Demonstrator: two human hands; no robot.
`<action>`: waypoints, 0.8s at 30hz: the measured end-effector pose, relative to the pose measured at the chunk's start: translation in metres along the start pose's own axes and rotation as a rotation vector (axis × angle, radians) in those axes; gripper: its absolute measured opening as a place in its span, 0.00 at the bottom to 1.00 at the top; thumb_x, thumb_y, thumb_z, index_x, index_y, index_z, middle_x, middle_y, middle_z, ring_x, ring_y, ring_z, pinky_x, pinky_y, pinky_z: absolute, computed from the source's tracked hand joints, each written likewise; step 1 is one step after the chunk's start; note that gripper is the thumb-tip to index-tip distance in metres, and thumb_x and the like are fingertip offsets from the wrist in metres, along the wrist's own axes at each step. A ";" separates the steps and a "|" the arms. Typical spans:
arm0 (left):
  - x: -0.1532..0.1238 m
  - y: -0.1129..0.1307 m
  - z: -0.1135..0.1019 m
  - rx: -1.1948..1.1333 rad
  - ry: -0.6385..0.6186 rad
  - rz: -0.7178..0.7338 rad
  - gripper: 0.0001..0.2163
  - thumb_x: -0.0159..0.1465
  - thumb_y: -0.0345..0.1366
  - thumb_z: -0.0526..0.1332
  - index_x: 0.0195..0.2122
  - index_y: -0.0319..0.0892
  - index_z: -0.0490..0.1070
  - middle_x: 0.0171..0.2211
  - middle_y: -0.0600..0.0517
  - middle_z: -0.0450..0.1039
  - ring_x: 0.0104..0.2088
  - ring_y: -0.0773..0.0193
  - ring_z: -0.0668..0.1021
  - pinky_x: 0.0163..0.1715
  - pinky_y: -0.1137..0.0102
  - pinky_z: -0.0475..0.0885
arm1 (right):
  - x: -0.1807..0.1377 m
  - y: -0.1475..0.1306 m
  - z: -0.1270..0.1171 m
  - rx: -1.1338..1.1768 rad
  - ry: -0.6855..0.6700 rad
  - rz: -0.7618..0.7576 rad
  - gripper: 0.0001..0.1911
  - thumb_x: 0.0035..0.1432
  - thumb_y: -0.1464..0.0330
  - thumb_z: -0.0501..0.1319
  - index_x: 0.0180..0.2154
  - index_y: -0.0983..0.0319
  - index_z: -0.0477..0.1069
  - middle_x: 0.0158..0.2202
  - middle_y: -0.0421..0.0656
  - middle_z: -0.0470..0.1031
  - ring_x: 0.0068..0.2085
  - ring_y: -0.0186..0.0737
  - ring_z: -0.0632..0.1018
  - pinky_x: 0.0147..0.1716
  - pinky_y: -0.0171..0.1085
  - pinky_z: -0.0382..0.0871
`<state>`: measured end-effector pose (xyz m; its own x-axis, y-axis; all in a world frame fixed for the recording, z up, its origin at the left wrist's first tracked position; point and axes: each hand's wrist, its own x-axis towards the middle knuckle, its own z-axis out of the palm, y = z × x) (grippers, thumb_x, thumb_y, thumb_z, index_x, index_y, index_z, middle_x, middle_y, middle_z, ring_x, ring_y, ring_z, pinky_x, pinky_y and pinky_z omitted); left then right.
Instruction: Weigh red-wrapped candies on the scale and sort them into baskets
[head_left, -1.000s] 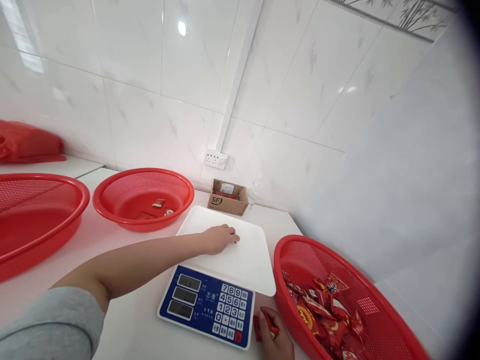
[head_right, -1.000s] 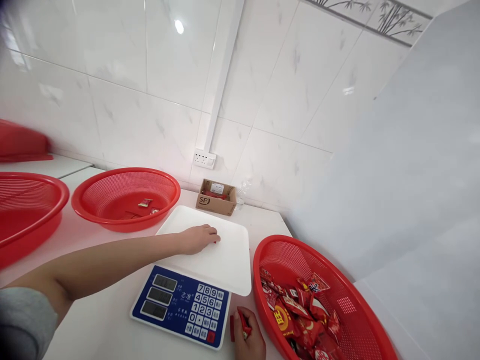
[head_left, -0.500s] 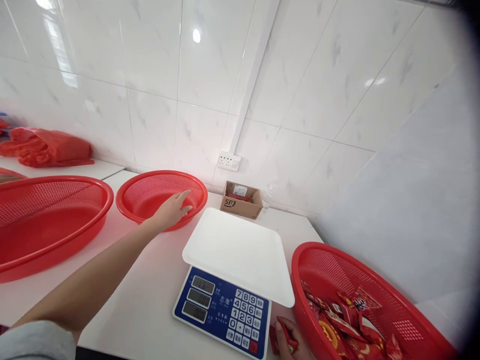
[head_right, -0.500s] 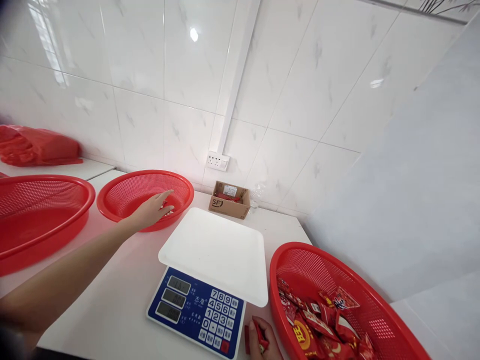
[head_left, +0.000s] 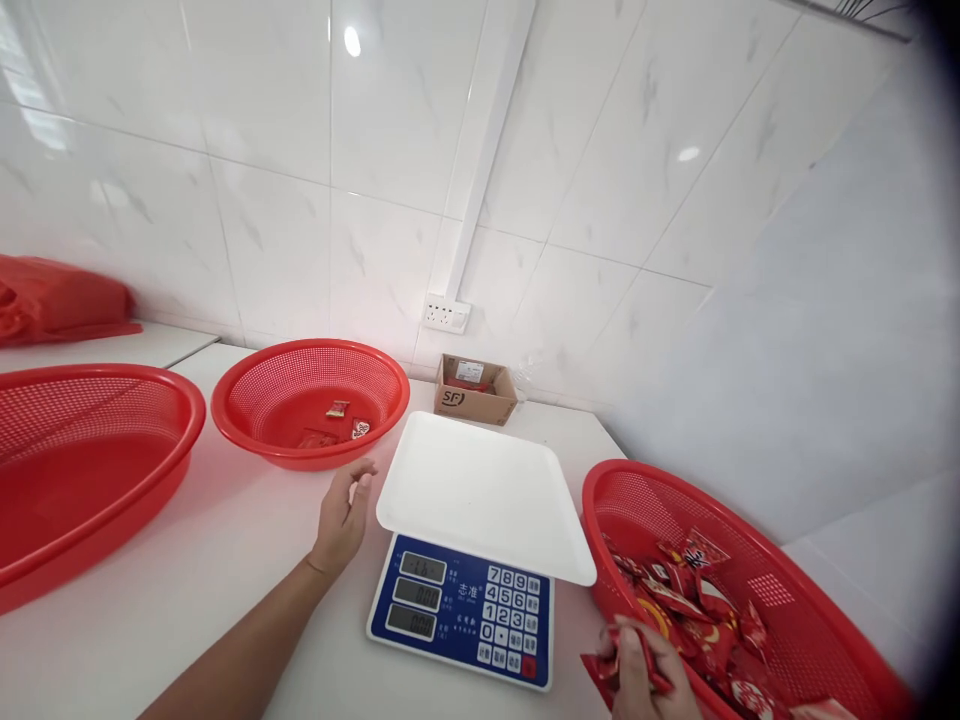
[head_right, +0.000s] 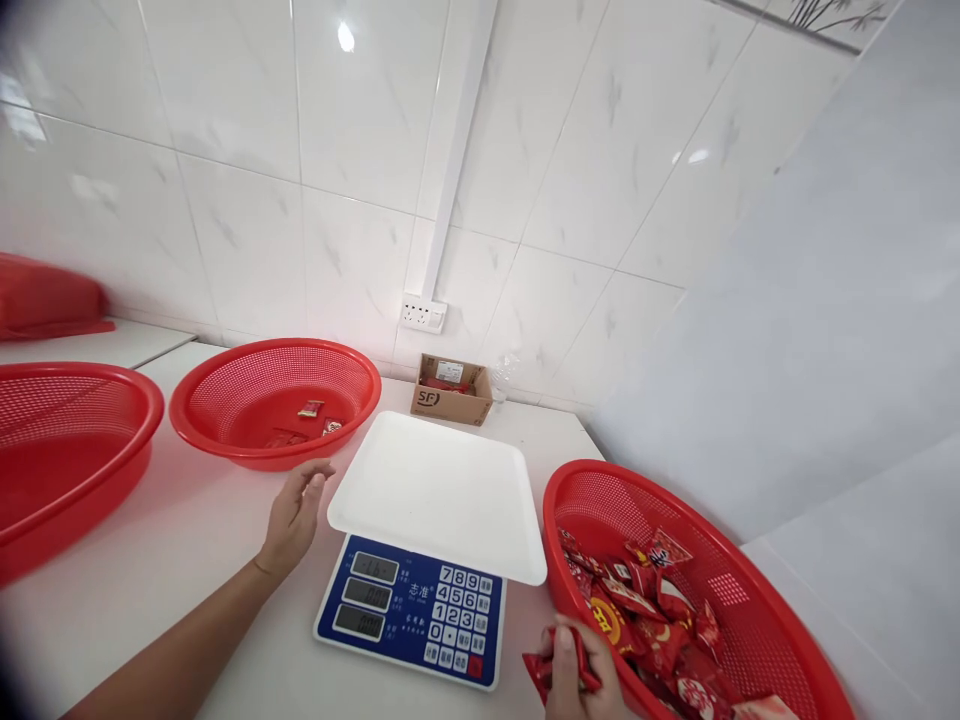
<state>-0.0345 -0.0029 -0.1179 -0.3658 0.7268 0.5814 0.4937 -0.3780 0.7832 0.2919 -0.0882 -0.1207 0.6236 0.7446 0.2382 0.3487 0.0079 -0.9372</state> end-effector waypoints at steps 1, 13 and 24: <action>0.000 -0.002 0.000 -0.024 0.006 -0.045 0.14 0.67 0.44 0.48 0.42 0.42 0.67 0.37 0.47 0.75 0.40 0.59 0.78 0.41 0.62 0.74 | 0.004 -0.013 0.003 0.042 -0.028 -0.016 0.25 0.52 0.45 0.58 0.36 0.61 0.69 0.23 0.39 0.72 0.25 0.37 0.72 0.29 0.38 0.71; 0.000 0.003 0.000 -0.189 -0.088 -0.255 0.16 0.66 0.48 0.49 0.42 0.43 0.68 0.42 0.45 0.74 0.43 0.56 0.77 0.45 0.58 0.72 | 0.057 -0.115 0.123 -0.070 -0.780 -0.145 0.23 0.57 0.55 0.57 0.50 0.61 0.67 0.31 0.41 0.75 0.27 0.35 0.76 0.29 0.38 0.74; 0.000 0.006 0.000 -0.221 -0.105 -0.258 0.16 0.66 0.48 0.50 0.41 0.43 0.69 0.41 0.47 0.74 0.44 0.56 0.76 0.46 0.59 0.71 | 0.068 -0.119 0.143 -0.055 -0.795 -0.089 0.17 0.61 0.63 0.55 0.50 0.60 0.68 0.51 0.47 0.72 0.44 0.39 0.77 0.38 0.37 0.77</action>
<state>-0.0316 -0.0057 -0.1132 -0.3674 0.8653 0.3411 0.2091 -0.2805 0.9368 0.1927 0.0565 -0.0298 -0.0863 0.9955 0.0389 0.4205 0.0718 -0.9044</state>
